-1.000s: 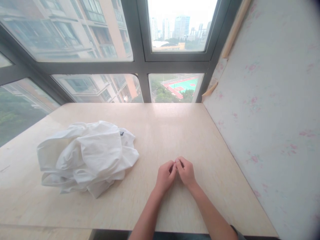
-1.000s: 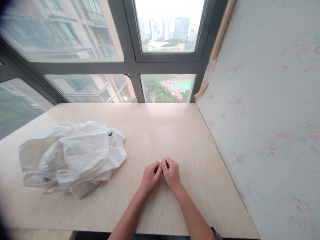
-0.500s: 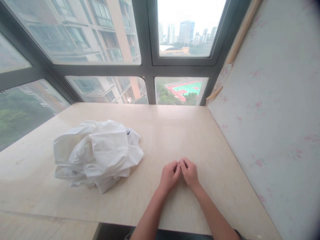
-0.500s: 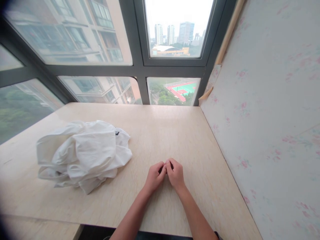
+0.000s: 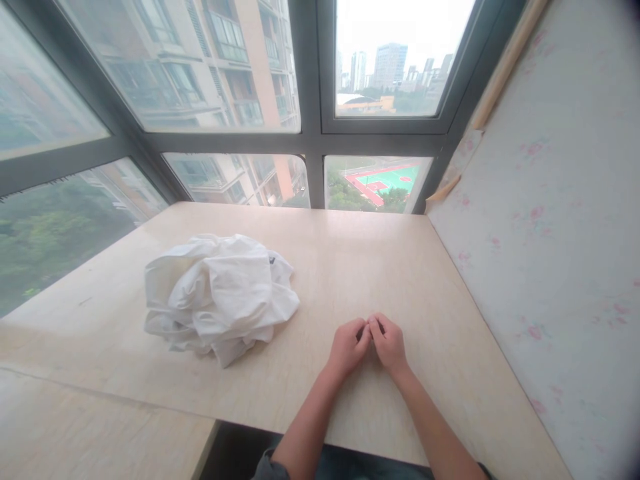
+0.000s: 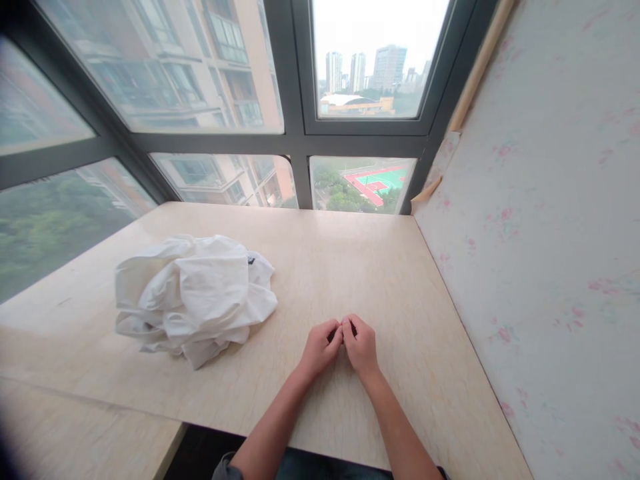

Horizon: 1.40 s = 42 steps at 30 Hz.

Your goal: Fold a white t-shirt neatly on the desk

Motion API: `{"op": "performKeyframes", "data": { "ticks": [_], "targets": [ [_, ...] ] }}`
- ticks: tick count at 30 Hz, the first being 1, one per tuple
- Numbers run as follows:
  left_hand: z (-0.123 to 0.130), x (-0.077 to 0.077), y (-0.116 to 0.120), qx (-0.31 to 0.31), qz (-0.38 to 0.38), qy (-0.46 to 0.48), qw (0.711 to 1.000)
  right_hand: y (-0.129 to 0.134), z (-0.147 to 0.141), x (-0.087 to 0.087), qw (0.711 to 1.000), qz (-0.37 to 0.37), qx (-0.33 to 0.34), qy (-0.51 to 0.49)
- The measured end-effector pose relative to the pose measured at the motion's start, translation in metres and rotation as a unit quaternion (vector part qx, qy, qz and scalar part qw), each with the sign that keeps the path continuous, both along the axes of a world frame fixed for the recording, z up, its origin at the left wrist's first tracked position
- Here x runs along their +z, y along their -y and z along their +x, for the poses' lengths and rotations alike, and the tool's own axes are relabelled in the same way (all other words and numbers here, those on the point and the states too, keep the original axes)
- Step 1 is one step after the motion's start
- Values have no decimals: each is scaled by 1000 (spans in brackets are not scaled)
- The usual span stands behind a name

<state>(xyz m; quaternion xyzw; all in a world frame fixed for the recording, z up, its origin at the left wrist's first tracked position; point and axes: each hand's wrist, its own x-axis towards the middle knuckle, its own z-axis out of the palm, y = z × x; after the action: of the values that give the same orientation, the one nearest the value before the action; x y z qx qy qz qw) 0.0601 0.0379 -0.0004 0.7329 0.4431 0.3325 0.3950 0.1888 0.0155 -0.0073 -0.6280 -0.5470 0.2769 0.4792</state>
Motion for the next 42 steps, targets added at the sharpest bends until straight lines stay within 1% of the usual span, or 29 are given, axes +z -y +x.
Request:
{"op": "performKeyframes", "data": {
  "ticks": [4, 7, 9, 11, 12, 14, 16, 17, 18, 19, 21, 22, 24, 26, 28, 30, 32, 35, 36, 37, 39, 40, 42],
  "targets": [
    [1, 5, 1, 0, 2, 9, 1000, 0, 1, 0, 1000, 0, 5, 2],
    [-1, 12, 2, 1, 1, 17, 1000, 1, 1, 0, 1000, -3, 10, -1],
    [-10, 20, 3, 7, -1, 21, 1000, 1, 1, 1, 1000, -8, 21, 6],
    [-28, 32, 4, 22, -2, 24, 999, 1, 0, 2, 999, -10, 37, 32],
    [-42, 40, 4, 38, 0, 26, 999, 1, -1, 2, 998, -8, 44, 51],
    [-78, 60, 2, 87, 15, 25, 996, 1, -2, 1, 995, -2, 53, 85],
    [-122, 83, -1, 171, 61, 13, 983, 1, -4, -1, 993, 4, 57, 107],
    [-146, 95, -3, 221, 93, 2, 971, 1, -4, -1, 992, 6, 59, 111],
    [-170, 106, -6, 284, 131, -9, 950, 1, -4, -2, 992, 6, 59, 110],
    [-193, 115, -9, 349, 169, -33, 921, 2, -4, -2, 993, 5, 57, 104],
    [-239, 129, -19, 472, 240, -86, 844, 2, -4, -1, 995, -1, 49, 84],
    [-259, 134, -25, 501, 258, -122, 817, 2, -4, -1, 996, -5, 45, 73],
    [-295, 141, -38, 529, 279, -208, 774, 1, -4, 0, 997, -10, 39, 60],
    [-322, 145, -53, 533, 266, -267, 758, 1, -4, 1, 998, -11, 39, 57],
    [-339, 151, -70, 537, 216, -286, 763, 0, -4, 1, 997, -12, 41, 57],
    [-350, 156, -86, 533, 162, -290, 778, 0, -5, 1, 997, -13, 43, 58],
    [-355, 160, -100, 518, 124, -303, 790, -1, -5, 1, 997, -13, 43, 59],
    [-356, 165, -112, 509, 74, -332, 791, -1, -6, 2, 997, -7, 39, 61],
    [-353, 167, -113, 506, 70, -338, 790, -2, -6, 2, 997, -6, 38, 61],
    [-348, 169, -113, 503, 81, -336, 792, -2, -6, 2, 998, -5, 36, 60],
    [-331, 176, -112, 502, 130, -297, 802, -3, -6, 2, 998, -4, 36, 57],
    [-319, 181, -110, 497, 152, -263, 813, -4, -6, 2, 998, -4, 36, 56],
    [-289, 192, -106, 468, 163, -173, 851, -4, -6, 2, 998, -3, 38, 56]
  ]
}}
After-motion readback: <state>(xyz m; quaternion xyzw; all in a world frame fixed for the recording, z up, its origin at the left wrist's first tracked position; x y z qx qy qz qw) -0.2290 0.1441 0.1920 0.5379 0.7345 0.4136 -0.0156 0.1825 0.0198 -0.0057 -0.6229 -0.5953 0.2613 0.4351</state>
